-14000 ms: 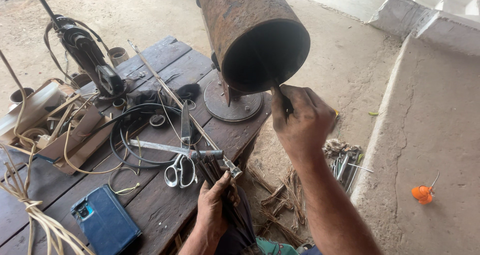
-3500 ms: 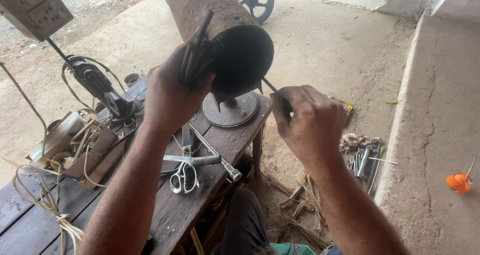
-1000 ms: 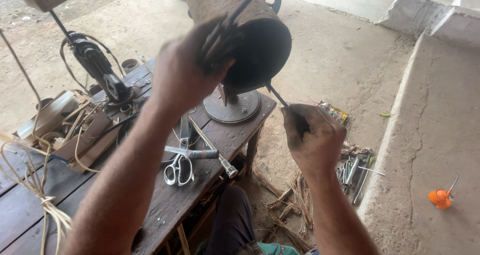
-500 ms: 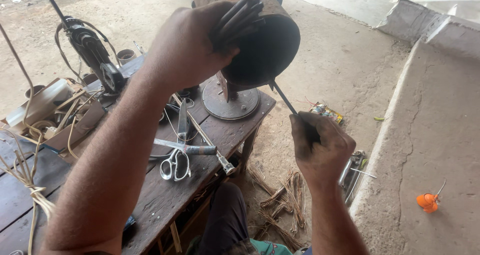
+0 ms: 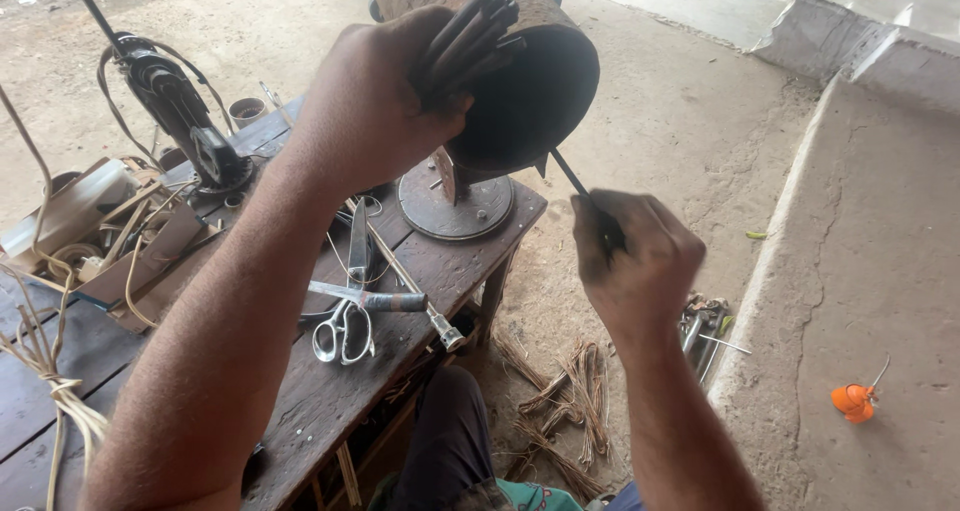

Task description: The person repeatedly inserts thin metal rods into a large cylindrical metal container and scrapes the interior surface with the rods. The person holds a bundle of rods in one hand and uses the other to push and rotate them inside the cylinder, then removes them and repeats the process.

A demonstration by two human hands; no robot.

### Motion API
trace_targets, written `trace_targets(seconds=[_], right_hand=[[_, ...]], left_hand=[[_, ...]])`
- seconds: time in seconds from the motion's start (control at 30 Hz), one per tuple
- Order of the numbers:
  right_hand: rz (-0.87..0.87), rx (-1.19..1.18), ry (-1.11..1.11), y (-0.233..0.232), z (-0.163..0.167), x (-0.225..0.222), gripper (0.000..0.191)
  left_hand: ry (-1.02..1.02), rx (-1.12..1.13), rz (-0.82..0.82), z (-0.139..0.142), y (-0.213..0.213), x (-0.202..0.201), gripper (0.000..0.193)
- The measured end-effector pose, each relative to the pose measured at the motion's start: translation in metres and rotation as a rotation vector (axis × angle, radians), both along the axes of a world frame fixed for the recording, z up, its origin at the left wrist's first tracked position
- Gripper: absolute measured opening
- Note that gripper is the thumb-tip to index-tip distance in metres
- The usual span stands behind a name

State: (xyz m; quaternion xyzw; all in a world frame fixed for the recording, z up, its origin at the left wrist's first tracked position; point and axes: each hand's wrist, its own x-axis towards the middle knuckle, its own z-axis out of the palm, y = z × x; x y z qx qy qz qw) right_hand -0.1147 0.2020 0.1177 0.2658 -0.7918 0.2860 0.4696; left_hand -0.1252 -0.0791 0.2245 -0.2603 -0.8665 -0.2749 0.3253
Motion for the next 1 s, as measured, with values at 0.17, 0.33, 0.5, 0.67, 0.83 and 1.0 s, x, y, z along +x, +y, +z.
trace_targets(seconds=[0.17, 0.33, 0.5, 0.67, 0.83, 1.0], right_hand=[[-0.088, 0.082, -0.011, -0.022, 0.021, -0.013, 0.010], [-0.102, 0.107, -0.050, -0.036, 0.040, -0.015, 0.012], [-0.135, 0.152, -0.054, -0.045, 0.051, -0.020, 0.009], [-0.229, 0.282, -0.051, -0.055, 0.052, -0.035, 0.015], [-0.315, 0.491, 0.057, -0.075, 0.055, -0.066, 0.005], [-0.297, 0.473, 0.075, -0.089, 0.061, -0.082, 0.005]], left_hand=[[-0.059, 0.004, 0.004, 0.011, 0.004, 0.001, 0.039], [-0.035, 0.020, 0.004, 0.009, 0.004, 0.004, 0.039], [-0.050, 0.051, -0.013, 0.009, 0.006, 0.001, 0.040], [-0.073, 0.053, 0.003, 0.009, 0.002, 0.002, 0.035], [-0.070, 0.056, 0.021, 0.008, 0.002, 0.001, 0.039], [-0.085, 0.053, -0.035, 0.009, -0.002, 0.002, 0.040]])
